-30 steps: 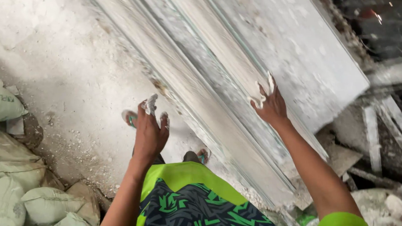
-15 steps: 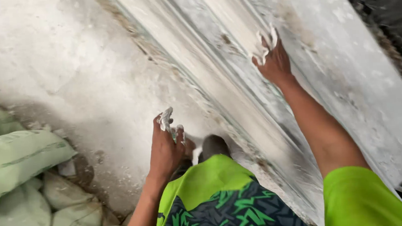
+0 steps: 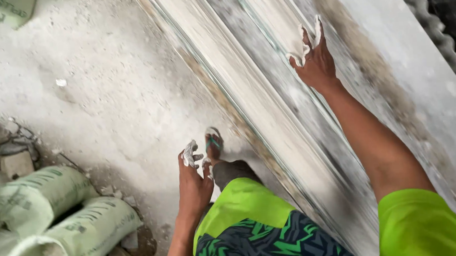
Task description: Applying fiberglass strands and liquid gypsum plaster into an architectural mold to cast decorative cornices.
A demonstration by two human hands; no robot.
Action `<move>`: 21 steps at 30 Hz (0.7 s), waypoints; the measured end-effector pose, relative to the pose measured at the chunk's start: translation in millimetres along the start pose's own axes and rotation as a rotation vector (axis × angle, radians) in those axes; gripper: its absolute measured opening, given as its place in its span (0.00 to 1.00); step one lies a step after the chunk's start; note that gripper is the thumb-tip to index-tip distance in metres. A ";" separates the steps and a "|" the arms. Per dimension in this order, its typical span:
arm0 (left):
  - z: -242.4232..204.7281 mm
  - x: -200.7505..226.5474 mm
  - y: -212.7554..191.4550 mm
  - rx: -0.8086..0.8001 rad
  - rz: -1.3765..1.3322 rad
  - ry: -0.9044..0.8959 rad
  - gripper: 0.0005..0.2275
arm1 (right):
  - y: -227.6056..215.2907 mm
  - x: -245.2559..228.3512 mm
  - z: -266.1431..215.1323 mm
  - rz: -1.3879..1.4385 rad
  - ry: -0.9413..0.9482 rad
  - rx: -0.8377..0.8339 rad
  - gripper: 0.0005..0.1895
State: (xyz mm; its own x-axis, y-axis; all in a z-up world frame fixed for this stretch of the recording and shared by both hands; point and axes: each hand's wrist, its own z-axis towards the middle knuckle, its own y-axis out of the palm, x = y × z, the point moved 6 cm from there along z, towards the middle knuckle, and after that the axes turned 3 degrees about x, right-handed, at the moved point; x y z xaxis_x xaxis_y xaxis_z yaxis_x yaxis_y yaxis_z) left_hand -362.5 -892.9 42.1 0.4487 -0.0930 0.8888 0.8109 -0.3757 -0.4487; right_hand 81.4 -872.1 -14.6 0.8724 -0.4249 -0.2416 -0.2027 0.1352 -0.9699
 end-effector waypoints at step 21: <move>596.3 -93.2 -168.6 -0.058 -0.159 -0.100 0.20 | 153.9 -293.5 668.0 -0.310 0.001 -0.124 0.36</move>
State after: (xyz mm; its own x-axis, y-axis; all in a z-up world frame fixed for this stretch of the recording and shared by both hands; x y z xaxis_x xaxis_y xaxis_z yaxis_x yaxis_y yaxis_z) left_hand -317.0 -271.0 -20.6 0.3541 0.0632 0.9331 0.8530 -0.4308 -0.2946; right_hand 91.2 -128.7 -71.6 0.9006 -0.4297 0.0658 0.0198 -0.1109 -0.9936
